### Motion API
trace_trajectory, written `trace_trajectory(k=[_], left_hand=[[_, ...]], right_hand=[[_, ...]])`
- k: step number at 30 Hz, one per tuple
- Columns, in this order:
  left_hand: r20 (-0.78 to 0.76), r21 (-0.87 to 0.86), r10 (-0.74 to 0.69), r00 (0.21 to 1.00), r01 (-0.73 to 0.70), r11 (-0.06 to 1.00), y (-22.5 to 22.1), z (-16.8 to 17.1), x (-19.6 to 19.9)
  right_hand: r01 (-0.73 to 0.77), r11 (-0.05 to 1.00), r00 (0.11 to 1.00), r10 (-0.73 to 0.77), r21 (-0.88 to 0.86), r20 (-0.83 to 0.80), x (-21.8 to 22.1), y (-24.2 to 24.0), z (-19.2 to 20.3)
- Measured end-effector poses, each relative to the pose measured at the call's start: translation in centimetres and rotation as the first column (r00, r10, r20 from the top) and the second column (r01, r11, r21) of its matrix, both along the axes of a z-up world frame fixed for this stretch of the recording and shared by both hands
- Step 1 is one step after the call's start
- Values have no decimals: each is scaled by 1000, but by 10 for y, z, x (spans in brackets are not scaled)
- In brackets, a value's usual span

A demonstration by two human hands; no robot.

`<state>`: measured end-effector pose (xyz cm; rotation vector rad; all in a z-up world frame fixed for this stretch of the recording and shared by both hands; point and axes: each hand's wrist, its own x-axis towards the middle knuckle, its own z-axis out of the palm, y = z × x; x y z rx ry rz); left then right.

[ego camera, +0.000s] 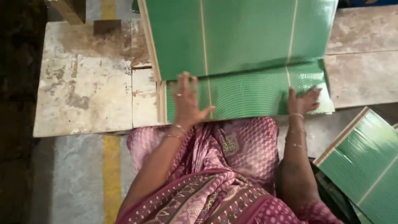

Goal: Stack and align printed green sheets on a wooden table in a manufacturing facility.

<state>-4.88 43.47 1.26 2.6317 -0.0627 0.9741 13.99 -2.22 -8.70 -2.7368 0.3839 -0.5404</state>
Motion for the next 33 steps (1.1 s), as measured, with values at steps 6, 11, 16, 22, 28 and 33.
trace_trajectory(k=[6, 11, 16, 22, 28, 33], left_hand=[[-373, -14, -139, 917, 145, 989, -23, -14, 5], [-326, -4, -122, 938, 128, 992, -26, -1, 10], [-482, 192, 2, 876, 103, 976, -40, 4, -4], [-281, 150, -214, 935, 263, 953, -31, -34, -1], [-349, 125, -325, 879, 387, 913, -35, -23, -4], [-129, 352, -155, 979, 192, 916, -39, -26, -4]], right_hand=[[-115, 992, 992, 112, 58, 57, 6, 30, -4], [-117, 992, 974, 125, -53, 189, -13, 92, 3], [-406, 914, 823, 374, 19, -428, -52, 160, 43], [-340, 937, 870, 280, -82, -406, -80, 160, 70], [-337, 925, 931, 355, -179, 82, -92, 155, 66], [-446, 884, 889, 420, -138, -185, -80, 176, 80]])
